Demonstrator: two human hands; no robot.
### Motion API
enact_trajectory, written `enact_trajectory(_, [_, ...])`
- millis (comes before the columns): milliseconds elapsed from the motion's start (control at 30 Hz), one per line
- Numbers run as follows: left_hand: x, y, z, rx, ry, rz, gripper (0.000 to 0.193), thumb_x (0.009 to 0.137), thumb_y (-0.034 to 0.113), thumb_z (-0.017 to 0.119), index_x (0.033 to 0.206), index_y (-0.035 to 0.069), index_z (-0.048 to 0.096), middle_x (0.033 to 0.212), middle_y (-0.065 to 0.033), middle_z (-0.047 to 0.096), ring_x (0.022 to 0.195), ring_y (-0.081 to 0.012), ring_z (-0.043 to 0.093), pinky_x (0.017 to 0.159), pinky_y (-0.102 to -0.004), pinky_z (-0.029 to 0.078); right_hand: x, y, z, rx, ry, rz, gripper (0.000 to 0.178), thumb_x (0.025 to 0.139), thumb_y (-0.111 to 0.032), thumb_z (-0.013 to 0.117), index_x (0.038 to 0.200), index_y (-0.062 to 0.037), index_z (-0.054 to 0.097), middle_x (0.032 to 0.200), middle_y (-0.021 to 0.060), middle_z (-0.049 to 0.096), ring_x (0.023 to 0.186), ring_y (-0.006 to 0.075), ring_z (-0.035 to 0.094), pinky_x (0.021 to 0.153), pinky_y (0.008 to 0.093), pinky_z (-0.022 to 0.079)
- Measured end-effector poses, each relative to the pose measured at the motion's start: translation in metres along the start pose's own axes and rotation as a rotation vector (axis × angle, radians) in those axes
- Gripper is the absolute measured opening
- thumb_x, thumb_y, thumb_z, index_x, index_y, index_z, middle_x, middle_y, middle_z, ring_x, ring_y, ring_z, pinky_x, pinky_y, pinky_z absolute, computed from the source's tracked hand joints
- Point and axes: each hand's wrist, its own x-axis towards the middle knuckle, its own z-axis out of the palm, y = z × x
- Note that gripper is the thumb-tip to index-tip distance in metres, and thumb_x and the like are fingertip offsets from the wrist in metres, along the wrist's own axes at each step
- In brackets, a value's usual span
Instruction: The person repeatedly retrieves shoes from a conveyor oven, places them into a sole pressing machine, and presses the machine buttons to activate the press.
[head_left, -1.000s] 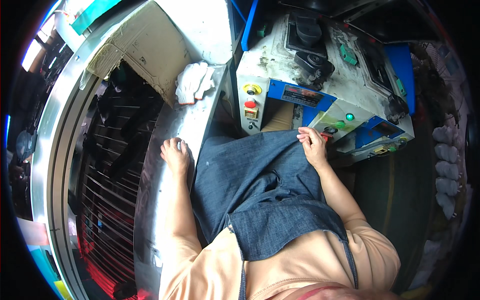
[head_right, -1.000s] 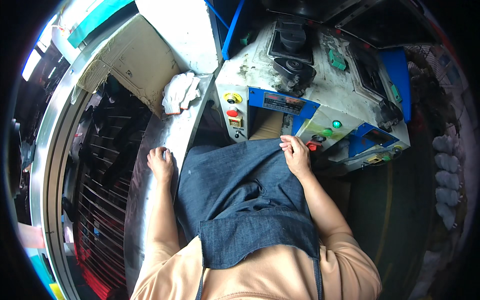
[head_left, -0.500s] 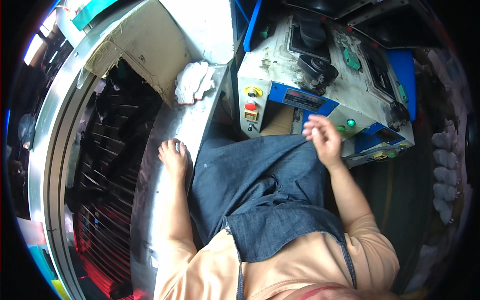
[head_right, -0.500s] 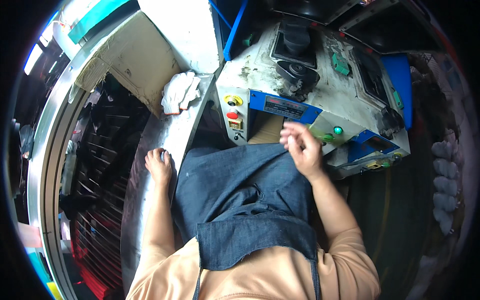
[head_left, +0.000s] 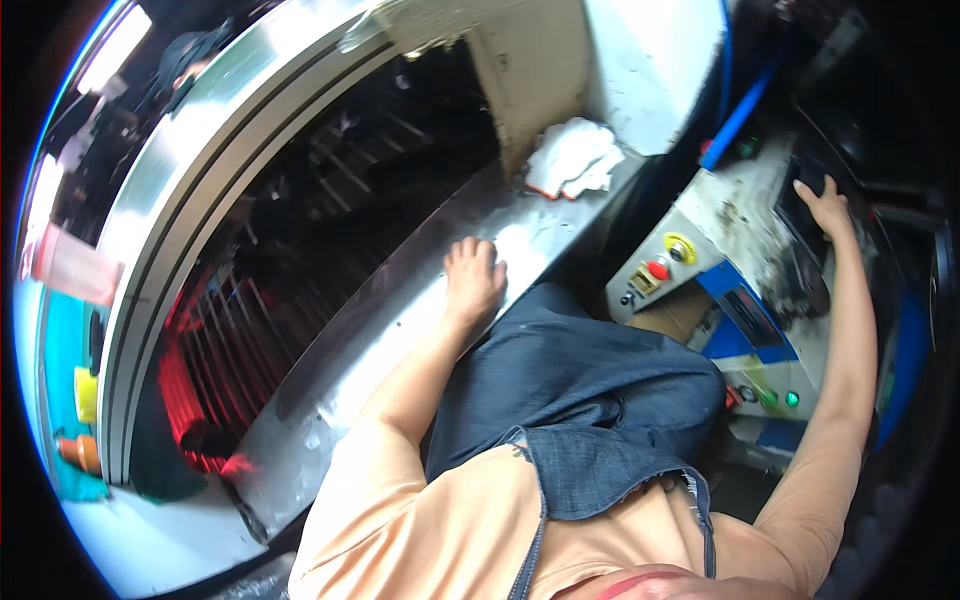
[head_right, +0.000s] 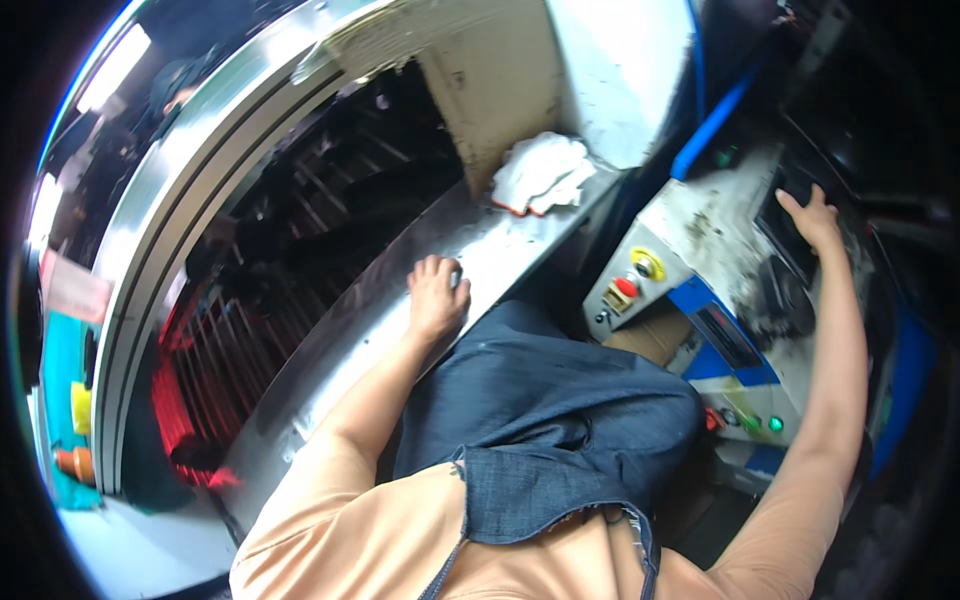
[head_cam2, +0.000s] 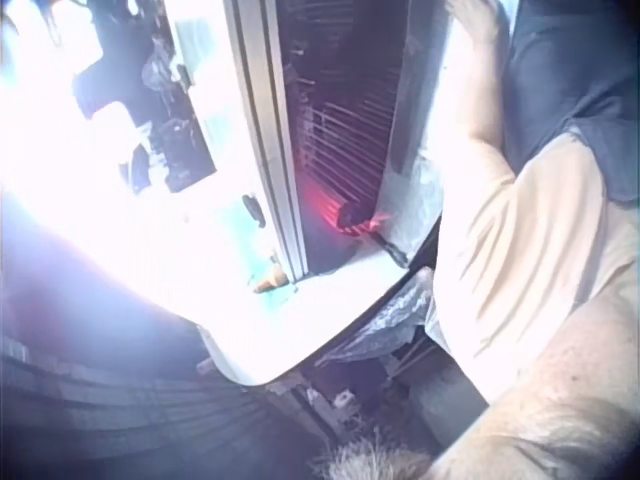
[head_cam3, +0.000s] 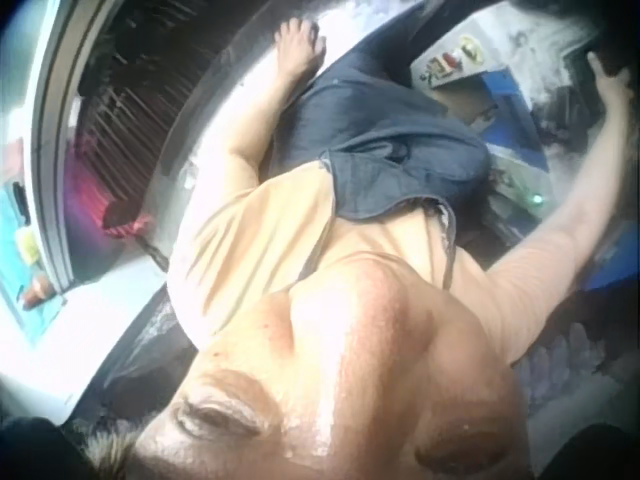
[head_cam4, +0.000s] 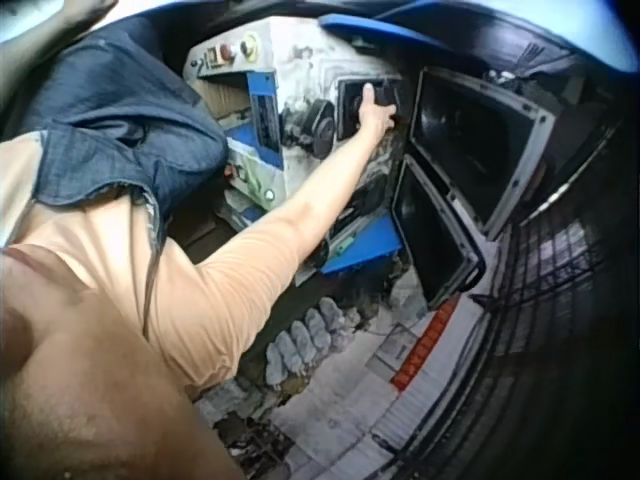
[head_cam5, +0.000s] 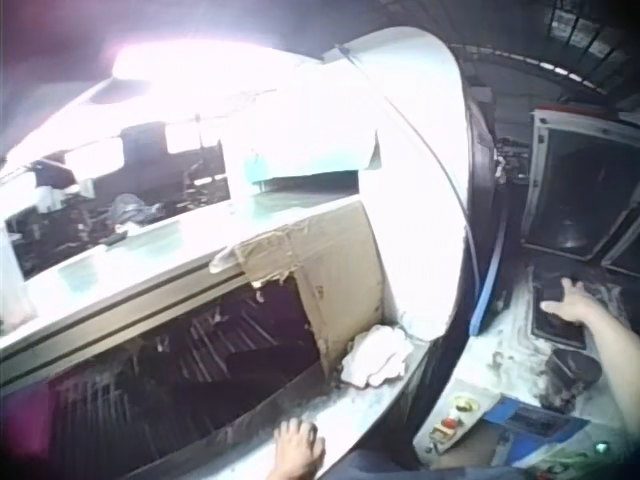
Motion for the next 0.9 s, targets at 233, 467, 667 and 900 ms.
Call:
enact_trajectory(233, [0.005, 0.008, -0.005, -0.053, -0.051, -0.035, 0.028, 0.083, 0.023, 0.065, 0.105, 0.007, 0.060, 0.108, -0.0135, 0.054, 0.107, -0.0330, 0.049, 0.093, -0.0466, 0.038, 0.032, 0.041, -0.004, 0.205, -0.039, -0.002, 0.099, 0.074, -0.055, 0.075, 0.152, -0.0127, 0.031, 0.140, 0.0160, 0.050, 0.114, 0.0259, 0.058, 0.058, 0.0367, 0.058])
enact_trajectory(467, [0.005, 0.007, -0.006, -0.080, -0.092, -0.031, 0.030, 0.085, 0.025, 0.065, 0.107, 0.007, 0.060, 0.110, -0.0136, 0.054, 0.110, -0.0328, 0.048, 0.096, -0.0452, 0.038, 0.008, 0.152, -0.041, 1.409, -0.069, 0.026, 0.046, 0.091, -0.041, 0.064, 0.131, -0.0200, 0.059, 0.135, -0.0025, 0.055, 0.119, 0.0118, 0.052, 0.081, 0.0331, 0.049])
enact_trajectory(667, [-0.001, -0.010, -0.002, -0.313, 0.021, -0.084, 0.038, 0.082, 0.031, 0.071, 0.110, 0.007, 0.062, 0.102, -0.0149, 0.058, 0.104, -0.0330, 0.051, 0.093, -0.0440, 0.039, -0.184, 0.096, -0.020, 1.856, -0.154, -0.093, 0.051, 0.093, -0.045, 0.058, 0.133, -0.0137, 0.054, 0.128, 0.0017, 0.061, 0.104, 0.0175, 0.060, 0.068, 0.0328, 0.049])
enact_trajectory(900, [-0.029, 0.122, -0.063, -1.781, -0.601, 0.043, 0.080, 0.090, 0.055, 0.063, 0.146, 0.004, 0.037, 0.138, -0.0140, 0.053, 0.132, -0.0260, 0.045, 0.109, -0.0419, 0.036, -0.333, -0.033, 0.050, 1.937, -0.787, -0.330, 0.059, 0.089, -0.053, 0.056, 0.130, -0.0101, 0.058, 0.118, 0.0049, 0.068, 0.094, 0.0221, 0.067, 0.070, 0.0375, 0.053])
